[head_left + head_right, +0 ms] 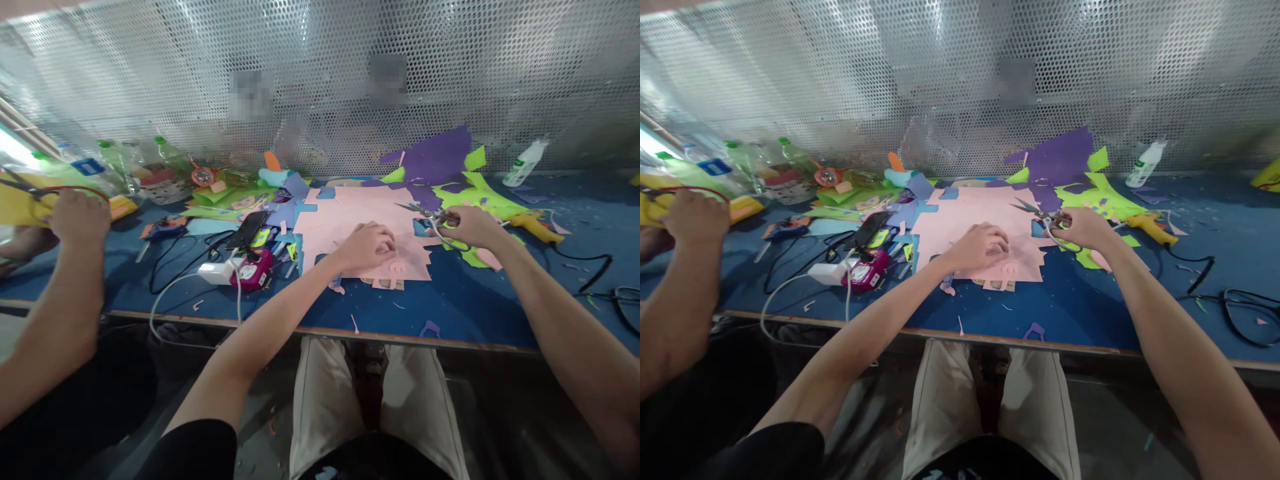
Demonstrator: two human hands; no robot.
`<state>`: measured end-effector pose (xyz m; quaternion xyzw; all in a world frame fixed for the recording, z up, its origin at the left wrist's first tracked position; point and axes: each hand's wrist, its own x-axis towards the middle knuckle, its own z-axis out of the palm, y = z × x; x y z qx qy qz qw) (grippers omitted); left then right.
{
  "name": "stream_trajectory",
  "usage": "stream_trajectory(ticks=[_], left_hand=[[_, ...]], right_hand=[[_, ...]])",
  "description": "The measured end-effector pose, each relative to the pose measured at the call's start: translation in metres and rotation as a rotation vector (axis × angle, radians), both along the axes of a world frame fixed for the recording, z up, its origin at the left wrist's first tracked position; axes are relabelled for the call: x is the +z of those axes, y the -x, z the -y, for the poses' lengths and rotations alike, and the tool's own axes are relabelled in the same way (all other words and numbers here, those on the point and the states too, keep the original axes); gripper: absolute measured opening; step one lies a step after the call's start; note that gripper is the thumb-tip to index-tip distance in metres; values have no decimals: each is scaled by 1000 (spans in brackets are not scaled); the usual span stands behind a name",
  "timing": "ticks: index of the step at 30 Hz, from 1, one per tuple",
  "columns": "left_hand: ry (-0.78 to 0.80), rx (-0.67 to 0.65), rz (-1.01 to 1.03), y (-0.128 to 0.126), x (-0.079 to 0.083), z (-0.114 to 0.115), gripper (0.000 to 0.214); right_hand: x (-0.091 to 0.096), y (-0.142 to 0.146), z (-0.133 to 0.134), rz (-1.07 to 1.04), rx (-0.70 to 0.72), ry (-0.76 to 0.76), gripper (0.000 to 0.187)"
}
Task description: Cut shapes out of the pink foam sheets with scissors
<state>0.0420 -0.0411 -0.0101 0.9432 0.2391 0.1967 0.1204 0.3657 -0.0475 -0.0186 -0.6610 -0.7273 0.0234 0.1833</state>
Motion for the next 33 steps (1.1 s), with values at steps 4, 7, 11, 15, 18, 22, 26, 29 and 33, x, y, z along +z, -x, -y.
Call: stream_trajectory(ticks=[4,7,11,15,18,22,26,29,33], left_hand=[[112,-94,-68,-6,-1,10,34],[151,-80,-55,-8,-2,9,32],[174,-118,-36,-9,-3,11,30],[155,-94,-45,-10,-4,12,32],[149,-96,-55,-10,-4,12,32],[164,-132,-58,-10,-4,13,30],[191,-121,-34,-9,-2,13,31],[179,-99,-25,-8,-1,13,33],[175,-104,-40,-8,-3,14,34]], right_hand=[[-1,7,1,26,-30,-6,39],[-4,11,0,22,10,-17,37],[-7,14,-1,12,9,-4,35],[-8,13,-1,3,8,21,35],[-9,11,-2,7,9,15,37],[-12,9,-4,1,27,-12,37],[-12,15,-4,-94,5,-15,45],[-9,21,-4,-284,-68,108,47],[-10,25,-2,-503,-77,343,49]])
